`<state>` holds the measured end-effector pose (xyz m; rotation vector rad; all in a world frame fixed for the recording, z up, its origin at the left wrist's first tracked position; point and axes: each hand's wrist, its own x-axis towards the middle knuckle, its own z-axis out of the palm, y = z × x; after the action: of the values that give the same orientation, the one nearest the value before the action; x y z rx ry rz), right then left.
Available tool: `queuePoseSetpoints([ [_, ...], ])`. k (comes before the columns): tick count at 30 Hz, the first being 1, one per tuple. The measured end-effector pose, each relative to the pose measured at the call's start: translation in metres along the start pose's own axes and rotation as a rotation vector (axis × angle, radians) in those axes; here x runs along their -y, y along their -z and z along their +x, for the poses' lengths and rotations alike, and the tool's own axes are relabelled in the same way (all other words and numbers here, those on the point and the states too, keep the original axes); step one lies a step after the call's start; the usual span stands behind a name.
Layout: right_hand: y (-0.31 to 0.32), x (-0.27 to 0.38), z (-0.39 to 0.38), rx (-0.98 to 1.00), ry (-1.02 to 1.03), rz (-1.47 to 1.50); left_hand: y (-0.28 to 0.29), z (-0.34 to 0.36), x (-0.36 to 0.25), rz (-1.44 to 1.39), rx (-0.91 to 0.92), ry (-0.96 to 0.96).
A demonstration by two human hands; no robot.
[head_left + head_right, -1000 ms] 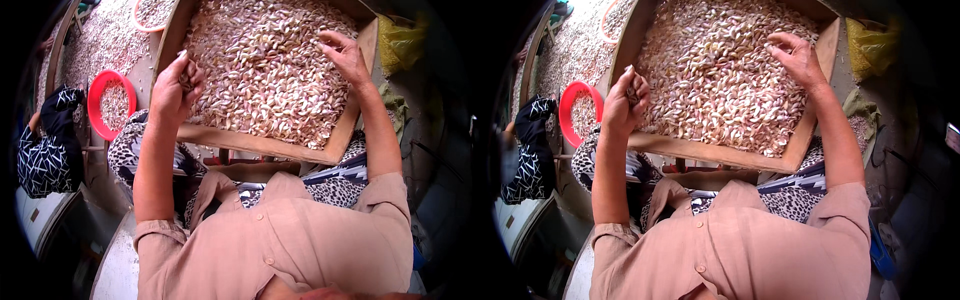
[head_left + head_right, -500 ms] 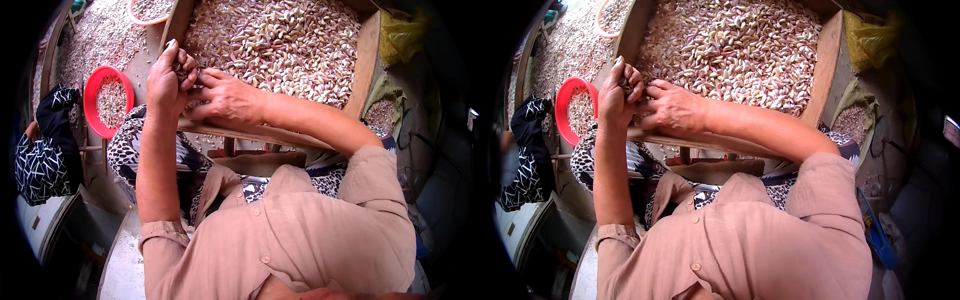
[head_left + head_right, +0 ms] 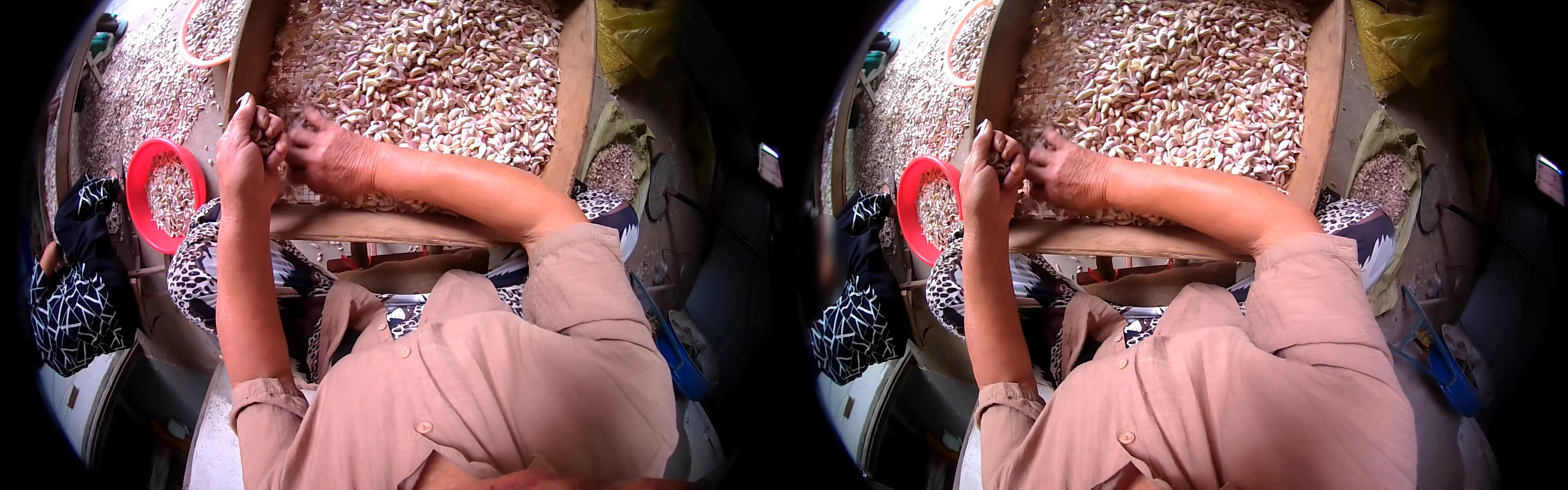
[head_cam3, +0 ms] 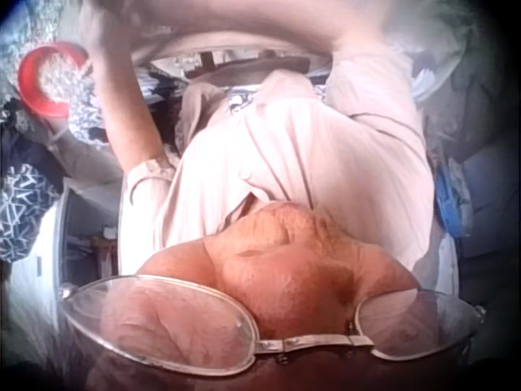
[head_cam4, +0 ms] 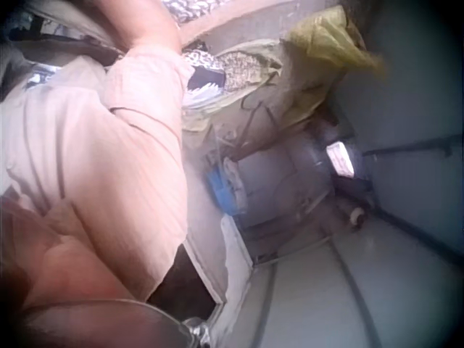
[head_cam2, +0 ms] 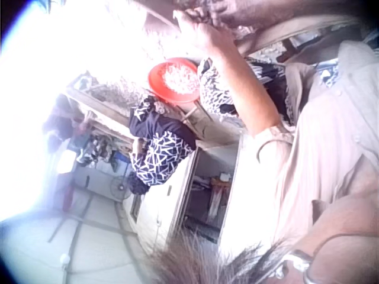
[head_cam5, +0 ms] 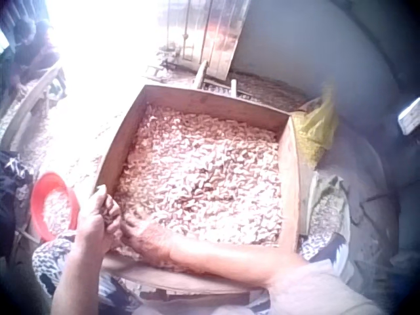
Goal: The person sits on the floor and sorts through a large quantity of garlic cloves in a wooden tray. They pick up individual cloves, inspect them, and place them back into the tray or into a red bowl nearby.
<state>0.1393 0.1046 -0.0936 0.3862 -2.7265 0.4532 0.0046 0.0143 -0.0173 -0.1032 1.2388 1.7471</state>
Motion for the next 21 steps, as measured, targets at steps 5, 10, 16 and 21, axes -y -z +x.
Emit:
queuePoseSetpoints([
  [5,0.029,-0.044,-0.008,0.074,-0.188,-0.329,0.001,-0.001,0.002,0.107,0.015,-0.016],
  [10,0.068,-0.084,-0.052,0.121,-0.404,-0.567,-0.005,-0.001,0.007,0.159,0.041,-0.034],
  [16,0.152,-0.041,-0.121,0.532,-0.875,-0.353,-0.006,-0.005,0.007,0.152,0.109,-0.048],
  [21,0.213,0.005,-0.117,0.676,-0.866,0.018,-0.010,-0.007,0.012,0.206,-0.006,0.038],
])
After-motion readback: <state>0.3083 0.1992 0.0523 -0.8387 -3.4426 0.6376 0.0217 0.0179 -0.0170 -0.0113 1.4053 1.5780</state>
